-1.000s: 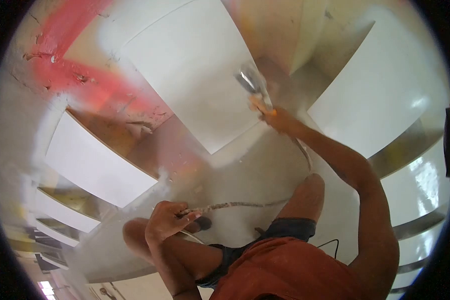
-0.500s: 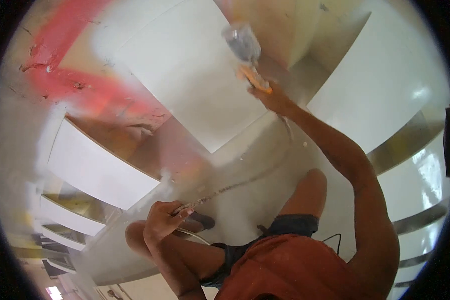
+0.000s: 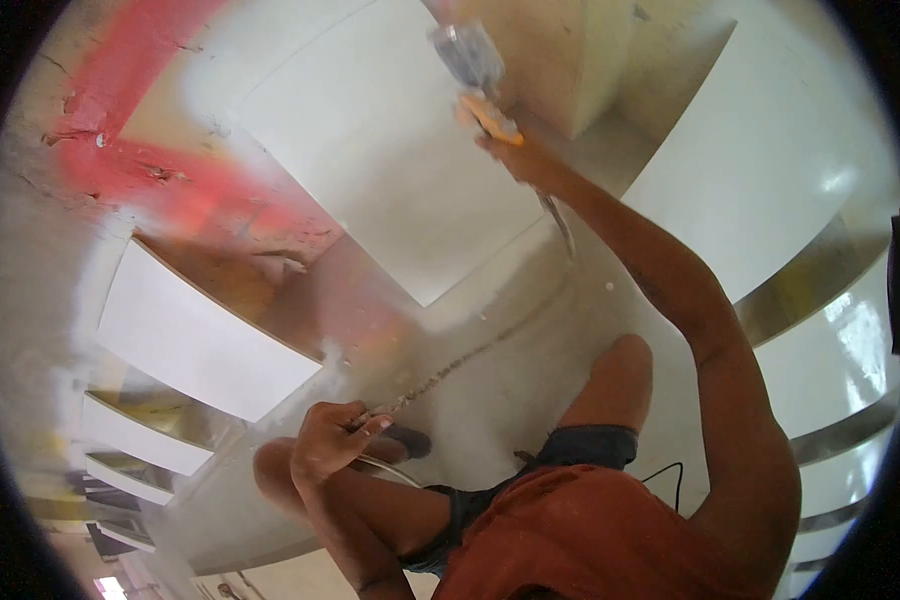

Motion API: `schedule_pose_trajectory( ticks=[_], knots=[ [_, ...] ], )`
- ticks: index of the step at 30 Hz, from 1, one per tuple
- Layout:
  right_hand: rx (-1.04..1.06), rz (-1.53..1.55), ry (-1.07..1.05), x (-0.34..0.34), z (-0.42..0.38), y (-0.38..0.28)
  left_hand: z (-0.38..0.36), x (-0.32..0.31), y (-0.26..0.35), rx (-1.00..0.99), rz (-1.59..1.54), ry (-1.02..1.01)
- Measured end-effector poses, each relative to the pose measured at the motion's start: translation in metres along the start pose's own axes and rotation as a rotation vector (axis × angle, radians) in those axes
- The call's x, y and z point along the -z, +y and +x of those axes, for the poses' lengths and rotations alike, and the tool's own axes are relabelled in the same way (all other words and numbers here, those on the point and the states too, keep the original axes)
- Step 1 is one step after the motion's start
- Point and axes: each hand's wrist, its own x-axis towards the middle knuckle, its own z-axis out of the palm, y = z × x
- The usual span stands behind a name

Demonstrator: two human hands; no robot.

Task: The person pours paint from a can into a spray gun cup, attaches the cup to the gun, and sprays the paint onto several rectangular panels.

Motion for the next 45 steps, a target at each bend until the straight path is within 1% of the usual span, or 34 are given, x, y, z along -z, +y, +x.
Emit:
schedule_pose_trajectory(
  ticks=[1,3,4,6,7,9,11,13,15,16,18,19,21,22,23,24,25,27,30,31,33,35,37,39,41,42,44,45],
  knots=[
    [0.107,0.038,0.042,-0.002,0.013,-0.018,0.0,0.0,-0.001,0.003,0.001,0.005],
    [0.246,0.06,0.164,-0.001,0.016,-0.067,0.002,-0.002,-0.005,-0.021,0.033,0.0],
    [0.251,0.062,0.161,-0.002,0.023,-0.068,0.002,0.001,-0.001,-0.018,0.033,0.006],
    [0.432,0.196,0.156,0.0,0.034,-0.07,0.0,0.005,0.008,0.051,0.027,-0.015],
    [0.438,0.196,0.154,0.002,0.032,-0.062,0.001,0.006,0.006,0.05,0.026,-0.009],
    [0.116,0.126,0.024,0.008,0.002,-0.023,-0.002,0.004,-0.001,-0.022,-0.103,0.022],
    [-0.023,0.097,0.018,0.011,-0.034,0.027,-0.003,0.006,0.007,-0.027,-0.067,0.024],
    [-0.081,-0.049,-0.177,0.023,-0.06,0.08,0.0,0.008,0.007,-0.04,-0.032,0.024],
    [-0.428,-0.13,-0.281,0.036,-0.097,0.09,0.001,0.004,-0.001,-0.068,0.113,0.022],
    [-0.435,-0.128,-0.272,0.043,-0.105,0.09,0.001,0.002,-0.002,-0.076,0.116,0.014],
    [-0.524,-0.243,-0.391,0.05,-0.115,0.09,0.001,0.001,-0.005,-0.08,0.105,0.0],
    [-0.526,-0.24,-0.387,0.051,-0.11,0.089,0.001,0.001,-0.005,-0.083,0.108,-0.002],
    [-0.32,-0.088,-0.31,0.047,-0.083,0.081,0.0,0.0,-0.003,-0.079,0.152,-0.013],
    [-0.221,-0.169,-0.25,0.046,-0.075,0.043,0.001,-0.001,-0.001,-0.08,0.156,-0.008],
    [-0.119,-0.249,-0.19,0.044,-0.067,0.003,0.0,-0.003,0.001,-0.092,0.084,0.008],
    [0.002,-0.177,-0.101,0.036,-0.04,0.007,0.0,-0.004,0.004,-0.103,0.015,0.024],
    [0.125,-0.105,-0.009,0.03,-0.013,0.009,0.001,-0.003,0.007,-0.101,0.02,0.033],
    [0.144,0.04,0.095,0.026,0.006,-0.032,0.003,-0.002,0.013,-0.051,0.01,0.034],
    [0.212,0.041,0.14,0.034,0.004,-0.074,0.005,-0.004,0.014,0.015,0.017,0.035],
    [0.211,0.042,0.136,0.033,0.008,-0.07,0.006,-0.002,0.013,0.019,0.016,0.036],
    [0.214,0.226,0.099,0.034,0.015,-0.035,0.006,-0.002,0.011,-0.035,-0.013,0.051],
    [0.435,0.149,0.136,0.032,0.011,0.027,0.006,-0.001,0.012,-0.021,-0.002,0.038],
    [0.202,0.047,-0.018,0.042,-0.024,0.082,0.008,-0.002,0.01,-0.022,0.009,0.014],
    [-0.161,-0.2,-0.171,0.06,-0.075,0.083,0.009,-0.006,0.004,0.019,0.128,-0.025],
    [-0.515,-0.177,-0.308,0.068,-0.102,0.109,0.009,-0.01,-0.001,-0.009,0.099,-0.039],
    [-0.518,-0.178,-0.304,0.071,-0.107,0.11,0.01,-0.012,-0.001,-0.029,0.075,-0.049],
    [-0.564,-0.194,-0.408,0.075,-0.113,0.108,0.008,-0.011,0.003,-0.029,0.081,-0.061],
    [-0.557,-0.195,-0.403,0.076,-0.109,0.096,0.007,-0.011,0.006,-0.022,0.088,-0.065]
  ],
)
